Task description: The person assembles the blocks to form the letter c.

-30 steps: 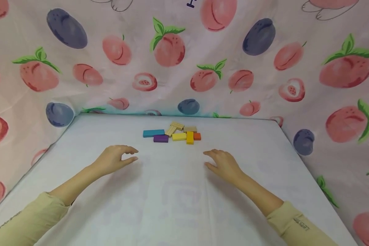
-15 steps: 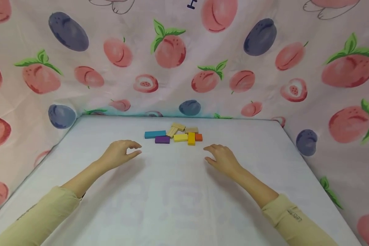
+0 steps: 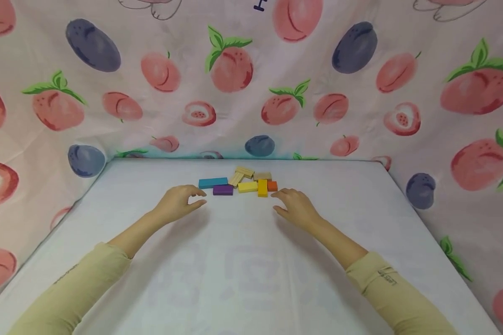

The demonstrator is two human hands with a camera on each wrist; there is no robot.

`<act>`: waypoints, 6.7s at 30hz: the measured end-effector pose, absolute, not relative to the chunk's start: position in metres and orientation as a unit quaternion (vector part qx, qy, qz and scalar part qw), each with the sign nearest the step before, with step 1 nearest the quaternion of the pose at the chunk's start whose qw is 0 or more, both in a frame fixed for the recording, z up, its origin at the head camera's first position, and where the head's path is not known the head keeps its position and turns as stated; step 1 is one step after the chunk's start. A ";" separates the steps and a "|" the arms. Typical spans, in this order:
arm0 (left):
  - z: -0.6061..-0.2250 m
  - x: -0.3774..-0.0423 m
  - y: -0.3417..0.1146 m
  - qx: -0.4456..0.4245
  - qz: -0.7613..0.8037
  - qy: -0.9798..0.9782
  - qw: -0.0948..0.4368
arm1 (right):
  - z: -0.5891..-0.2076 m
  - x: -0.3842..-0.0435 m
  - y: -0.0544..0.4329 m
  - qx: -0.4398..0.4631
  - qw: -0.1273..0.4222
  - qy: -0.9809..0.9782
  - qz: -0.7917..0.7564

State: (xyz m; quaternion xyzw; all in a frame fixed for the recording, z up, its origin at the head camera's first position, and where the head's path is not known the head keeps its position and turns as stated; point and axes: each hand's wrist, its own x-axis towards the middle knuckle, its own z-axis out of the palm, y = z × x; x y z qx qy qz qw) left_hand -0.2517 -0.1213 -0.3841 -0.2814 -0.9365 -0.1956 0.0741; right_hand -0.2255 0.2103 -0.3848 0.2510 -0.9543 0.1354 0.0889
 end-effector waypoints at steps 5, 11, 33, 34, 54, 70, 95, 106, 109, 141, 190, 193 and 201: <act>-0.385 -0.261 -0.115 -0.271 -0.191 -0.940 0.077 | -0.387 -0.233 0.204 0.254 0.081 -0.954 0.141; -0.388 -0.276 -0.112 -0.250 -0.194 -0.946 0.077 | -0.388 -0.244 0.191 0.267 0.095 -0.949 0.138; -0.406 -0.330 -0.106 -0.195 -0.186 -0.962 0.033 | -0.392 -0.281 0.116 0.285 0.047 -0.937 0.197; -0.406 -0.331 -0.106 -0.193 -0.186 -0.963 0.027 | -0.394 -0.284 0.112 0.283 0.044 -0.937 0.197; -0.416 -0.356 -0.116 -0.161 -0.213 -0.960 -0.080 | -0.414 -0.323 0.071 0.264 -0.028 -0.949 0.170; -0.424 -0.357 -0.115 -0.162 -0.213 -0.963 -0.041 | -0.424 -0.337 0.065 0.239 -0.045 -0.957 0.160; -0.414 -0.356 -0.105 -0.152 -0.170 -0.971 -0.075 | -0.416 -0.334 0.069 0.273 -0.046 -0.957 0.088; -0.409 -0.344 -0.101 -0.145 -0.186 -0.970 -0.056 | -0.401 -0.313 0.083 0.263 -0.040 -0.960 0.084; -0.406 -0.336 -0.101 -0.130 -0.213 -0.967 -0.057 | -0.399 -0.306 0.088 0.257 -0.035 -0.962 0.088; -0.410 -0.240 -0.073 -0.084 -0.320 -0.937 -0.108 | -0.390 -0.228 0.140 0.283 -0.002 -0.946 0.160; -0.417 -0.250 -0.100 -0.342 -0.221 -0.902 -0.146 | -0.403 -0.167 0.127 0.346 -0.028 -0.925 0.155; -0.418 -0.250 -0.099 -0.341 -0.201 -0.906 -0.151 | -0.405 -0.169 0.125 0.354 -0.021 -0.922 0.157; -0.416 -0.245 -0.095 -0.309 -0.188 -0.924 -0.123 | -0.408 -0.173 0.122 0.358 -0.019 -0.922 0.147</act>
